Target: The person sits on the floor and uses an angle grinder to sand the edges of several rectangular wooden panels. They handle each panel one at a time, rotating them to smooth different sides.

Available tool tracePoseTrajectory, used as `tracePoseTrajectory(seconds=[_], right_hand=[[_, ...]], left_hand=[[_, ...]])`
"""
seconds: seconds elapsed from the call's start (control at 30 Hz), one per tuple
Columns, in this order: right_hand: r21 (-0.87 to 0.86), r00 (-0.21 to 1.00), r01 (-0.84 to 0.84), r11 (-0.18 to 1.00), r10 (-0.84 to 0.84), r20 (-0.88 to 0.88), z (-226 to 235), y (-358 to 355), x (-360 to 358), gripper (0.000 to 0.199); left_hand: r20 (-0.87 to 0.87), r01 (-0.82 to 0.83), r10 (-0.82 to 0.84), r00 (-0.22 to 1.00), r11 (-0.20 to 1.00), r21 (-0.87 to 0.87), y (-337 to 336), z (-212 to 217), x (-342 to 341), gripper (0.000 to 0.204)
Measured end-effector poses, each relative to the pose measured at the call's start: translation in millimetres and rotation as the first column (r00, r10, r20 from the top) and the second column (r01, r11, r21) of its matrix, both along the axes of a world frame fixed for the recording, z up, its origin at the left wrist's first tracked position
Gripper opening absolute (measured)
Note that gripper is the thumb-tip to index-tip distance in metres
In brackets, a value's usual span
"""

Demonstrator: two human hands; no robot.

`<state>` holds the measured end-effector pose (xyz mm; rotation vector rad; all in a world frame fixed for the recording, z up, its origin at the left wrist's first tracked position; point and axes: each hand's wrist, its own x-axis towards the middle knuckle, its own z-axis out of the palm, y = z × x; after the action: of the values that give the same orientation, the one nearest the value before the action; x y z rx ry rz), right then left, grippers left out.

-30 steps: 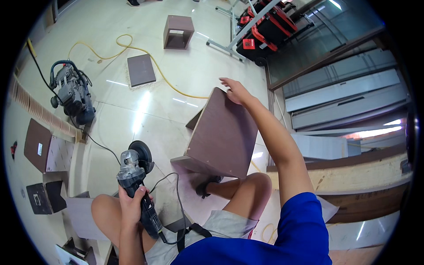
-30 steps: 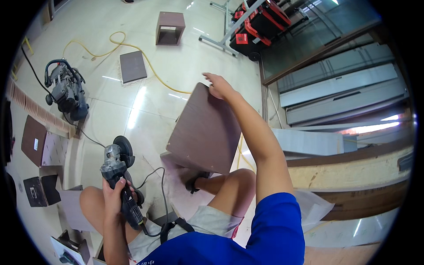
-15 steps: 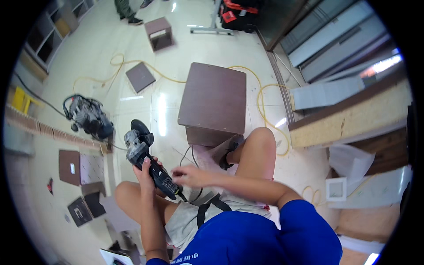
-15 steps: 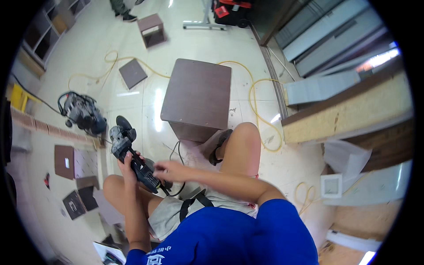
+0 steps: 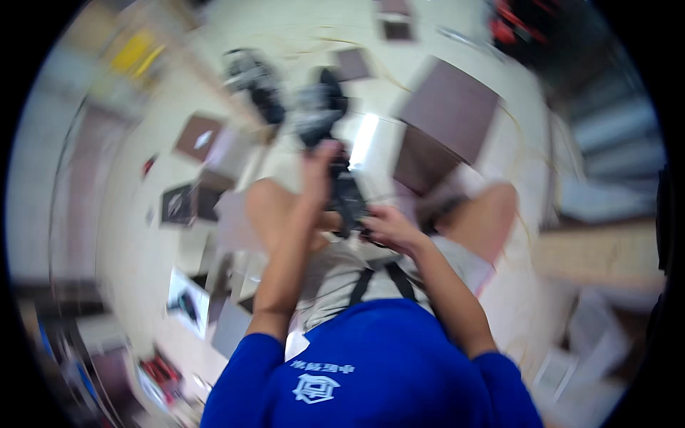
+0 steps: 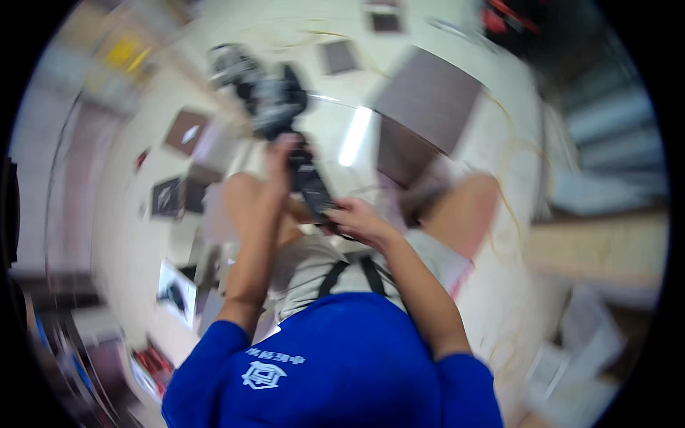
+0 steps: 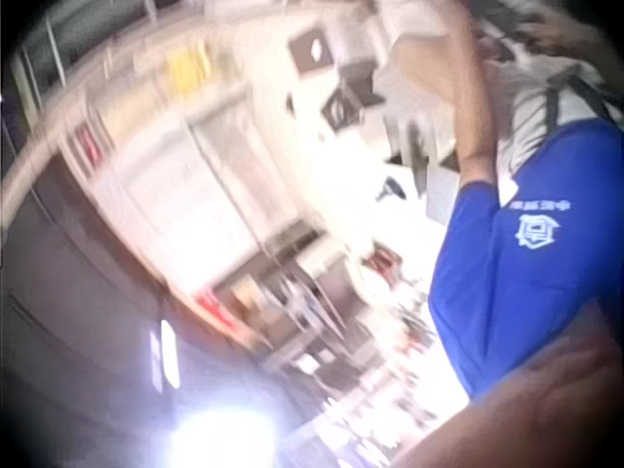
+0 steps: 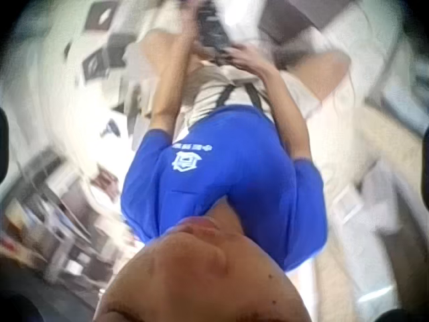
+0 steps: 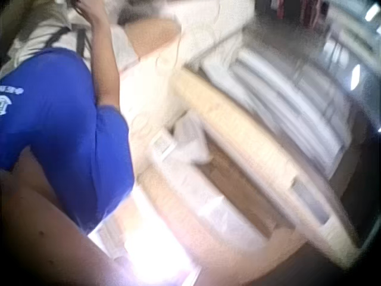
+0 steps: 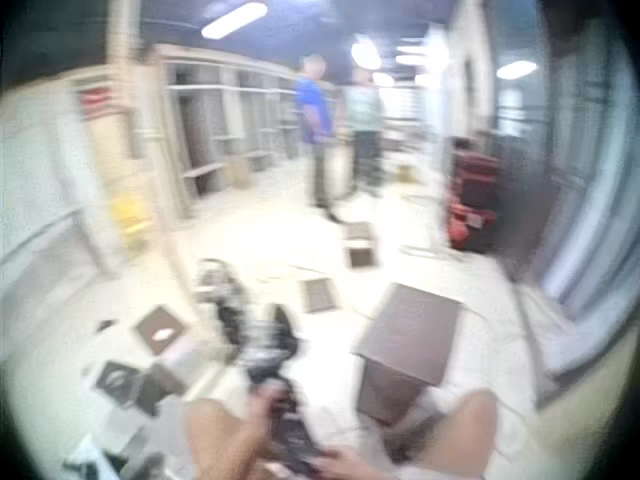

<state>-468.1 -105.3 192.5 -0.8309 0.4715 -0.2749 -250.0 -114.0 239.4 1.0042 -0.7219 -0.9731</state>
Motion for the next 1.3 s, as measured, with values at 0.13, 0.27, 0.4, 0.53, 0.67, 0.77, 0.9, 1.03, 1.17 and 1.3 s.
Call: tracePoseTrajectory(seconds=[0.13, 0.27, 0.4, 0.53, 0.67, 0.77, 0.9, 1.03, 1.17, 1.3], right_hand=[[0.003, 0.996, 0.08, 0.997, -0.08, 0.042, -11, 16, -6, 0.026], [-0.056, 0.996, 0.088, 0.995, -0.088, 0.01, -9, 34, -6, 0.028], [-0.067, 0.994, 0.085, 0.994, -0.079, 0.075, -22, 30, -10, 0.03], [-0.07, 0.997, 0.064, 0.995, -0.061, 0.051, 10, 35, 7, 0.031], [-0.055, 0.994, 0.079, 0.995, -0.075, 0.083, 19, 43, 17, 0.03], [-0.021, 0.989, 0.063, 0.998, -0.06, 0.137, 23, 46, 26, 0.03], [-0.35, 0.97, 0.225, 0.909, -0.174, 0.171, 48, 31, 35, 0.051], [-0.744, 0.988, 0.142, 0.653, -0.047, 0.148, 98, 14, 58, 0.068], [-0.979, 0.959, 0.08, 0.187, -0.282, 0.025, 147, 38, 97, 0.061], [-0.941, 0.927, 0.299, 0.157, -0.281, 0.247, 121, -8, 96, 0.049]], left_hand=[[-0.156, -0.028, 0.013, 0.988, 0.995, -0.092, 9, 36, -26, 0.035], [-0.191, -0.096, 0.063, 0.98, 0.981, -0.169, 37, 48, -25, 0.039], [-0.191, -0.167, 0.13, 0.973, 0.968, -0.188, 45, 52, -26, 0.039], [-0.228, -0.253, 0.207, 0.951, 0.948, -0.195, 53, 51, -19, 0.035], [-0.315, -0.268, 0.19, 0.93, 0.936, -0.226, 65, 57, -7, 0.036], [-0.309, -0.301, 0.224, 0.924, 0.925, -0.23, 72, 64, 2, 0.039], [-0.258, -0.471, 0.414, 0.873, 0.853, -0.226, 84, 77, 2, 0.043], [-0.07, -0.548, 0.545, 0.835, 0.815, -0.187, 87, 80, -5, 0.055], [0.16, -0.574, 0.637, 0.754, 0.758, -0.31, 83, 89, -27, 0.093], [0.601, -0.308, 0.486, 0.635, 0.872, -0.381, 104, 117, -21, 0.104]])
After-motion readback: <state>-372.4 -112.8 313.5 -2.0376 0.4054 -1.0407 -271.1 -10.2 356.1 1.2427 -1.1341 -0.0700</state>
